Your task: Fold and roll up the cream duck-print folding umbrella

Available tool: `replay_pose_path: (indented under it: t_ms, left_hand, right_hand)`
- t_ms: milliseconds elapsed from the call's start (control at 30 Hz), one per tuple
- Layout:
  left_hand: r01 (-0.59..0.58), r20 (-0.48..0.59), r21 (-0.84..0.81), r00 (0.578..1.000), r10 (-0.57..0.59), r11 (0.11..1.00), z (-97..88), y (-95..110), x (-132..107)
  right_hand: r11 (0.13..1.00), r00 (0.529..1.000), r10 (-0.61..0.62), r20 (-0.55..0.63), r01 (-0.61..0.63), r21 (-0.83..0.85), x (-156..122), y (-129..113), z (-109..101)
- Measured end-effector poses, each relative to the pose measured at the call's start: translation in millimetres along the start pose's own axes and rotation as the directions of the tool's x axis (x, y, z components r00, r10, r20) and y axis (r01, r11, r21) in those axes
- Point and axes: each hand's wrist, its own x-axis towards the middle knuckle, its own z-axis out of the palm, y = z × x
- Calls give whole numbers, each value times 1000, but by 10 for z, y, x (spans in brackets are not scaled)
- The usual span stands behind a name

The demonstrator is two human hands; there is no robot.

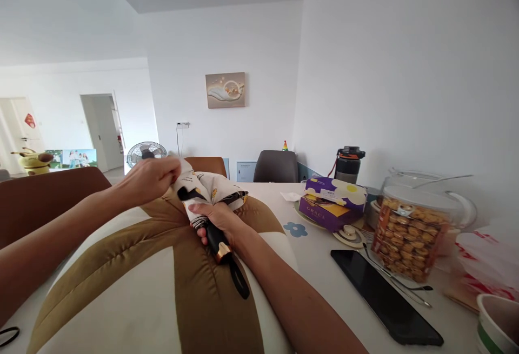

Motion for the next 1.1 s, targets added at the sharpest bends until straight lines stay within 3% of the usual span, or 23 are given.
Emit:
replay_pose_path:
  t_ms: [100,167,267,367,500,667,833,867,933,1033,1100]
  left_hand:
    - [61,101,-54,993,-55,997,129,-307,-324]
    - [70,143,-116,988,-53,991,250,-409,-455]
    - [-15,175,-135,984,39,991,389,-417,-537]
    - [-81,200,-122,974,104,989,433,-367,-564]
    - [-40,190,-224,978,84,974,400,-369,-606]
    - [78,119,-393,992,-33,916,391,-433,-666]
    - [51,117,-374,993,-7,926,427,-453,-722]
    - [91,135,-368,990,-43,926,418,-441,-707]
    - [262,137,-353,964,-228,898,376,-397,-609]
    - [473,39,-331,871,-489,816,305,-298,-264]
    - [440,-25,-273,886,-464,855,307,-238,54]
  right_hand:
    - [999,999,41,-11,-41,-34,-60,-36,20]
    - [999,1000,25,10,-24,-43,-84,-46,25]
    - [1000,999,-15,34,16,-11,-93,-50,17]
    - [1000,1000,20,22,-20,-7,-82,-56,10]
    - [999,999,32,-17,-33,-19,-65,-61,15]
    - [999,999,-22,24,23,-24,-64,-31,16]
    - [997,997,-71,34,71,-11,-62,5,4]
    - [997,996,-77,36,77,-9,-61,9,2]
    - [997,996,-78,32,79,-22,-57,13,0]
    - [997,998,-62,15,62,-48,-51,14,0]
    - [997,998,-59,3,59,-59,-49,13,0]
